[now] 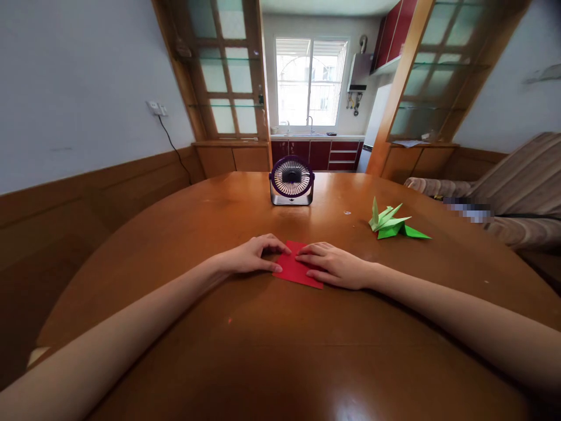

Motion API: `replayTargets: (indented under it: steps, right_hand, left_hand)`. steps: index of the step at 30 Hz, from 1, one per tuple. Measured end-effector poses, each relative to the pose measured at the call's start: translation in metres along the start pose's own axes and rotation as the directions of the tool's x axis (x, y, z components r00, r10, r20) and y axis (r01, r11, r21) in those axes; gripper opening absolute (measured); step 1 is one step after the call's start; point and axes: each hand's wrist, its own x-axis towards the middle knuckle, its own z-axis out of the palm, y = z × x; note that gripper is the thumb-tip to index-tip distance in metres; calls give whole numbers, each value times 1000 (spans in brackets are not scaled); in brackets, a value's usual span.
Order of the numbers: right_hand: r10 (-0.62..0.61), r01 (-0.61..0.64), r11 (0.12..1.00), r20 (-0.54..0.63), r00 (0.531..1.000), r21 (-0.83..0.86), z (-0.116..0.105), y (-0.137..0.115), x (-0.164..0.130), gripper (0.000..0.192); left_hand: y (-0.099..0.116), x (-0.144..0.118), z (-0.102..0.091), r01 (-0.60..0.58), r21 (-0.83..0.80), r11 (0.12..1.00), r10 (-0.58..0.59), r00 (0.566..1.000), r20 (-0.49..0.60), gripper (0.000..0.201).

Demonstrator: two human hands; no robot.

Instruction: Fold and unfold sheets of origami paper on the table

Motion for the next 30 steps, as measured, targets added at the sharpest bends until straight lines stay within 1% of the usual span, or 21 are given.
replayTargets:
  steps: [6,10,15,19,24,26,30]
  right_hand:
    - [8,-8,1000,2,1000,-5,0,-1,0,46]
    - [0,0,1000,-7,1000,4,0,0,0,45]
    - [3,-3,1000,-7,1000,10,0,0,0,46]
    - [9,-8,1000,-8,1000,26,-1,0,-1,45]
    - [43,-43,998,-1,999,53,-2,-2,-1,46]
    - [63,-63,996,1,998,61,-2,-2,-1,48]
    - [115,-115,991,0,993,74,-3,-2,-1,53]
  left_hand:
    - [-4,-4,0,-69,125,990,68,998,9,34]
    - [-5,-4,-4,-105,196,975,94,994,61,35]
    - [-7,-2,-11,-136,209,968,110,986,129,39]
    - [-8,-3,-13,-133,203,970,101,982,160,47]
    - [-8,-6,-13,-141,130,981,126,985,121,54]
    - [-7,-8,-12,-145,125,981,133,986,101,52]
    - [-3,-11,-7,-164,169,972,156,986,65,41]
